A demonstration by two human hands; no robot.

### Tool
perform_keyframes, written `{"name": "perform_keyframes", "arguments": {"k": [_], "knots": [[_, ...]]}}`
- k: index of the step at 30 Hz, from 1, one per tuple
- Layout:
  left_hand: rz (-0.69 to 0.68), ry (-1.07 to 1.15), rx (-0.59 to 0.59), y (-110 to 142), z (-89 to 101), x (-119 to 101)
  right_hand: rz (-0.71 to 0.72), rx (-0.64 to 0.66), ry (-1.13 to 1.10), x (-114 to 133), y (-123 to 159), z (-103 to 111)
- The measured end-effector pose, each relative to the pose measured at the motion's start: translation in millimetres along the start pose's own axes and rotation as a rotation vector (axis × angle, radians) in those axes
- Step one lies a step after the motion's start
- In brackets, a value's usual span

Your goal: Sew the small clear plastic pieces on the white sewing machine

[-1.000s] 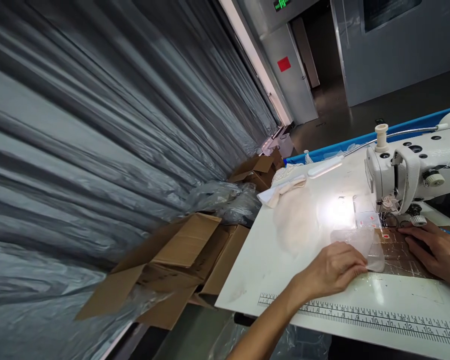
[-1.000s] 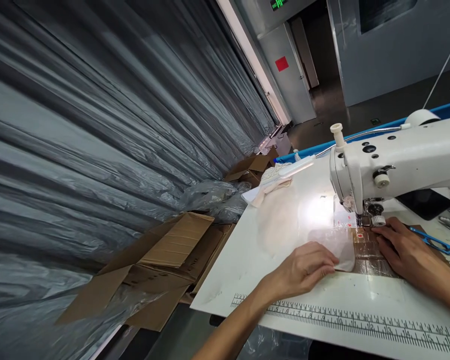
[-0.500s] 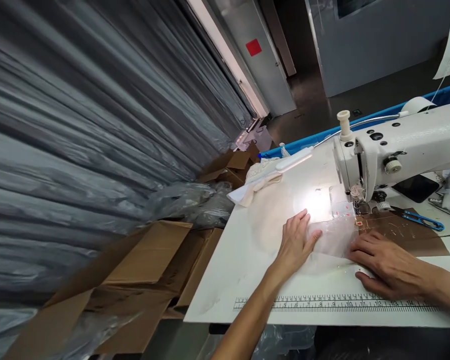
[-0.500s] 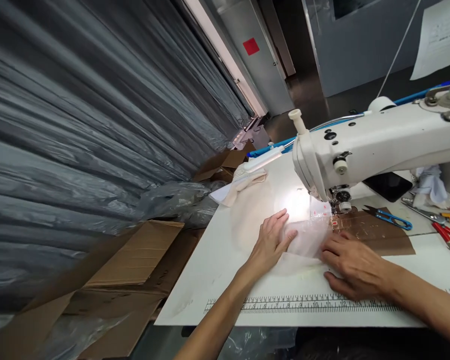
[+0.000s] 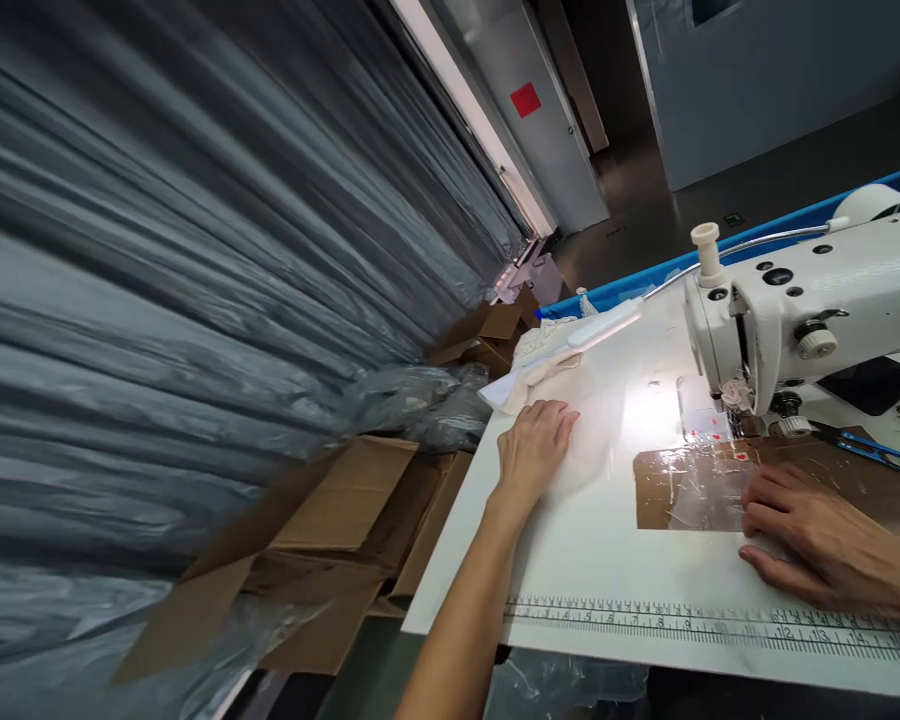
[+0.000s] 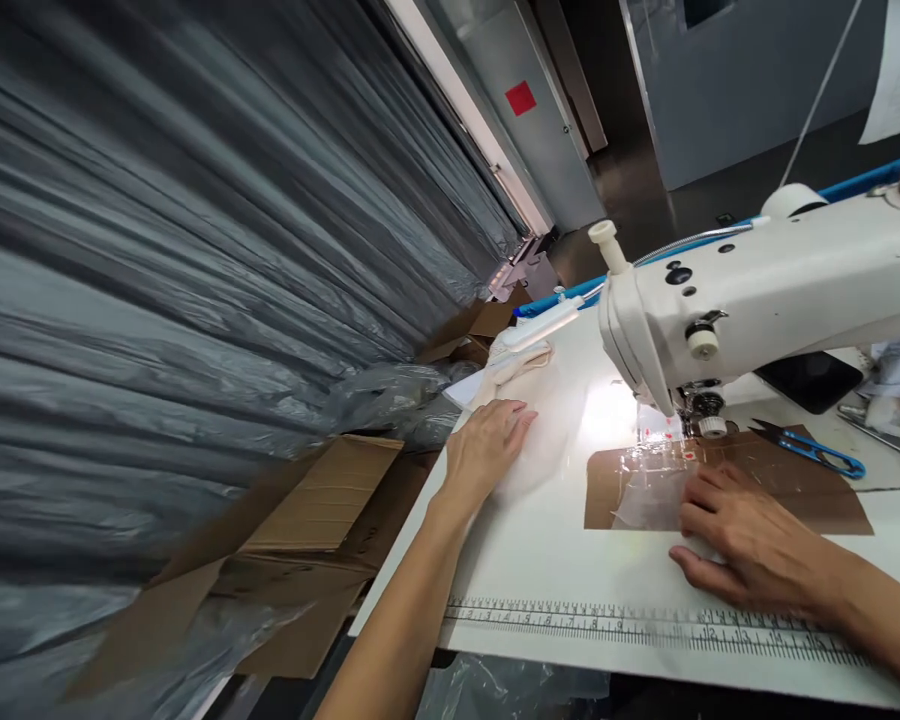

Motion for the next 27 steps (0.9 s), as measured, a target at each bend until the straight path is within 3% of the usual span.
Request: {"name": "perform_keyframes", "arguments": {"k": [3, 9, 13, 20, 27], "knots": [[0.064, 0.021, 0.030, -12, 0.4, 17, 0.006, -0.026, -0.029, -1, 0, -2], [0.214, 0.044, 0.008, -15, -26.0, 38, 0.041, -0.053, -0.040, -3, -1, -8], [0.162, 0.109, 0.004, -9, -32.6, 34, 0.032, -0.084, -0.040, -4, 0, -13], [0.063, 0.265, -0.016, -12, -26.2, 27, 0.024, -0.067, 0.001, -3, 1, -13], [0.073, 0.310, -0.061, -22, -16.2, 29, 0.049, -0.192, -0.087, 11, 0, 21]]}}
Point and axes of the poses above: each hand's wrist, its own y-axis away from the middle knuckle, its own z-axis out of the back of the hand, x = y × z, the point moved 1 cm from there along -y, towards the middle knuckle, and after that the axes turned 10 degrees about y, right-handed, at the moved point
